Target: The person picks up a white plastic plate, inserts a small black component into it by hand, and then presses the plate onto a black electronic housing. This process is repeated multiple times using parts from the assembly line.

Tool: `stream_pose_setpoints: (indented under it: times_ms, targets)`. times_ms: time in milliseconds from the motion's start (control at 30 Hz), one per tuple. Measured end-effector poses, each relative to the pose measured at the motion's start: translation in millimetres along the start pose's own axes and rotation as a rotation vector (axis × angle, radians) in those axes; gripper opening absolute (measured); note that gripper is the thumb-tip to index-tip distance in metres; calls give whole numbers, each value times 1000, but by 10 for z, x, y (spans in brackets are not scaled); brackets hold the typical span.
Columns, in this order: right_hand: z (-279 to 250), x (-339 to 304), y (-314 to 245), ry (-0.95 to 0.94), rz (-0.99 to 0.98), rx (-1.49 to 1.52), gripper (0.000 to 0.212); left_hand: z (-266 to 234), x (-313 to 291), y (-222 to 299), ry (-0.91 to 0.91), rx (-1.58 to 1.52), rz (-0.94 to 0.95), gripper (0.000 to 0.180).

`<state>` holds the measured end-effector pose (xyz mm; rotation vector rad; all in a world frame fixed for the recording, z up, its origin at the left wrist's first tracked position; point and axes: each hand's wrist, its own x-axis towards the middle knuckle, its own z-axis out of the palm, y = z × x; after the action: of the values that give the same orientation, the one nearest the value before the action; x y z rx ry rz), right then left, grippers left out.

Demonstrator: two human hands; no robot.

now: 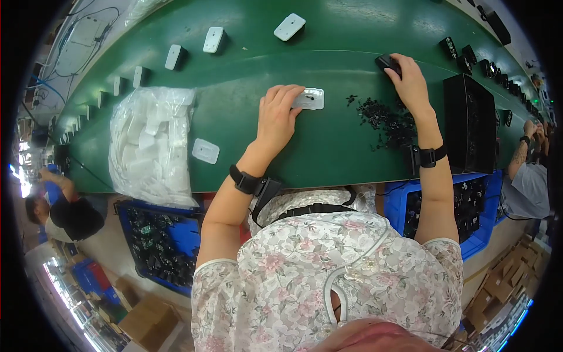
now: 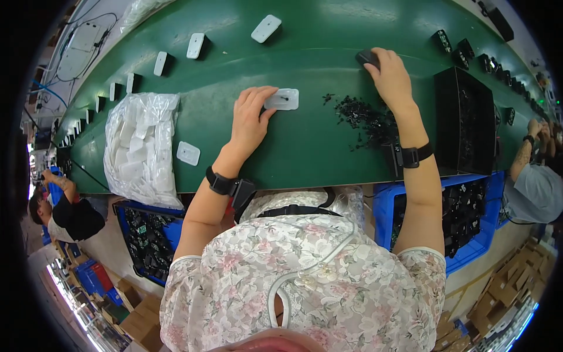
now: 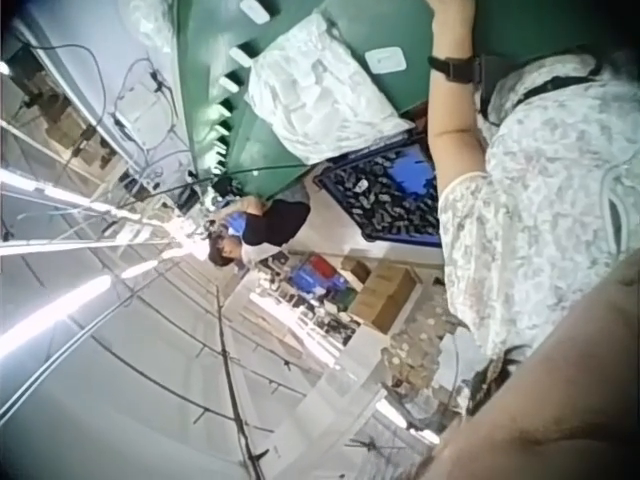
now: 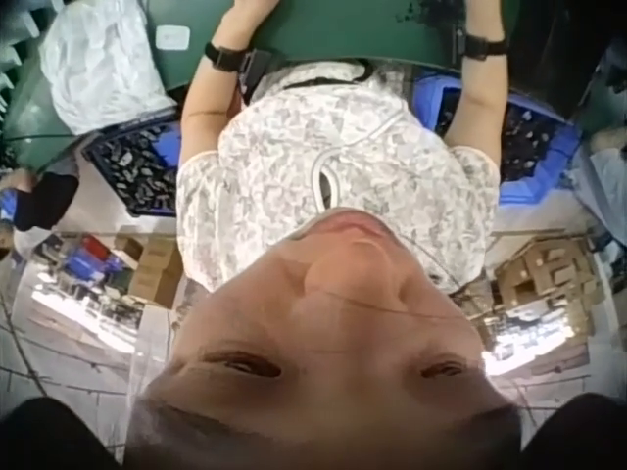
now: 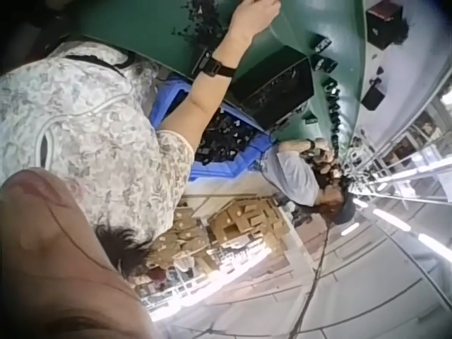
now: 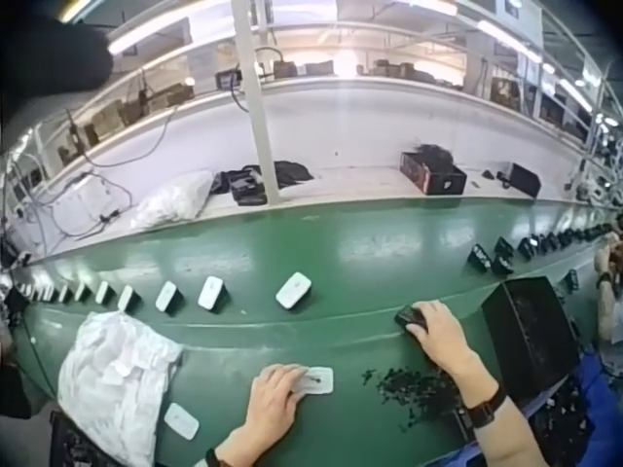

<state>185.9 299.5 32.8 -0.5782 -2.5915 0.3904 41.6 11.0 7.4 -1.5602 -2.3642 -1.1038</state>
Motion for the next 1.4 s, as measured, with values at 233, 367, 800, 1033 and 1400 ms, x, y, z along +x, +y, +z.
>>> stream_pose_setpoints:
  times_ms: [233, 367, 800, 1033, 1400]
  targets:
    - [63, -68, -866, -11, -70, 313, 33, -18, -10, -37, 3, -82, -30, 46]
    - [258, -186, -1290, -90, -229, 333, 32, -42, -62, -64, 81, -308, -117, 49]
    - [485, -251, -1442, -133, -326, 269, 30, -48, -148, -166, 7, -253, -48, 47]
    - [491, -345, -1468, -88, -342, 203, 32, -100, -160, -154, -50, -177, 2, 61]
    - [472, -255, -1457, -49, -390, 119, 37, -176, -70, -169, -91, 13, 126, 57]
